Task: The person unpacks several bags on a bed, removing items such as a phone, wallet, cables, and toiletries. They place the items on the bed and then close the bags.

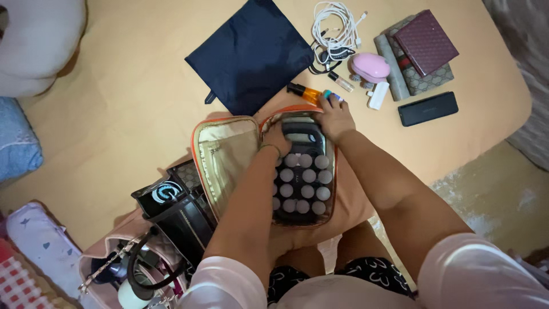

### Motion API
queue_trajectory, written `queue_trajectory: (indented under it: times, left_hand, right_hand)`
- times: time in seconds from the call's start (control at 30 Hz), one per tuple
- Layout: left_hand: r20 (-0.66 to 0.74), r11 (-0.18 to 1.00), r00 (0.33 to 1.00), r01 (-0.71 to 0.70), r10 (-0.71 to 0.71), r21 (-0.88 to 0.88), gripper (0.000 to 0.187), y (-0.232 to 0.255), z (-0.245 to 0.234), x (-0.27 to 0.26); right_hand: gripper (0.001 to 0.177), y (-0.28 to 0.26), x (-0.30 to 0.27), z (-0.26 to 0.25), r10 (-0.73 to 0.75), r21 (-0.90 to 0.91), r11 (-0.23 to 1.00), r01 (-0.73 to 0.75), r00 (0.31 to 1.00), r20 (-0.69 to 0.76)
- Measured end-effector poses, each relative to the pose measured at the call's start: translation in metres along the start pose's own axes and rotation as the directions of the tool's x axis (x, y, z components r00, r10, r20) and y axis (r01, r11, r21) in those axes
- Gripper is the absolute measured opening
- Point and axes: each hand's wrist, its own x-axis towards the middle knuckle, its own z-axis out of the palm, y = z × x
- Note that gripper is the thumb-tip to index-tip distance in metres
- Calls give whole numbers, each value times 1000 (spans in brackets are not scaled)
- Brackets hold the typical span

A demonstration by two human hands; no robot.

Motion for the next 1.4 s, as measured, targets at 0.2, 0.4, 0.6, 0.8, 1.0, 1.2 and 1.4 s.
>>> queue_trajectory:
  times: [0.2, 0.4, 0.6, 0.8, 1.0, 1.2, 1.4]
  left_hand:
    - [86, 991, 990, 114, -108, -73, 101, -6, 4, 8]
    - [-126, 954, 988, 45, -86, -296, 90, -31, 27, -13]
    - [-69, 807, 995, 19, -74, -590, 69, -61, 50, -27]
    - [-44, 841, 992, 74, -115, -537, 80, -69, 47, -36]
    - [-69, 801, 980, 113, -189, -588, 92, -59, 51, -49]
    - [-38, 818, 985, 118, -168, -563, 96, -69, 56, -54]
    - [-106, 756, 981, 54, -161, -652, 92, -63, 55, -70]
  right_hand:
    - [43, -5, -7, -29, -205, -181, 963, 201, 979, -3]
    - [57, -6, 11, -19, -311, -184, 919, 348, 929, 202]
    - [78, -20, -7, 4, -206, 353, 918, 182, 978, 30]
    - [44, -36, -36, -7, -121, 167, 983, 80, 961, 248]
    - [85, -29, -53, 4, -133, 291, 950, 115, 990, 43]
    - [89, -32, -66, 35, -46, 294, 954, 51, 999, -21]
    - [72, -8, -87, 50, 226, 633, 761, 146, 854, -469]
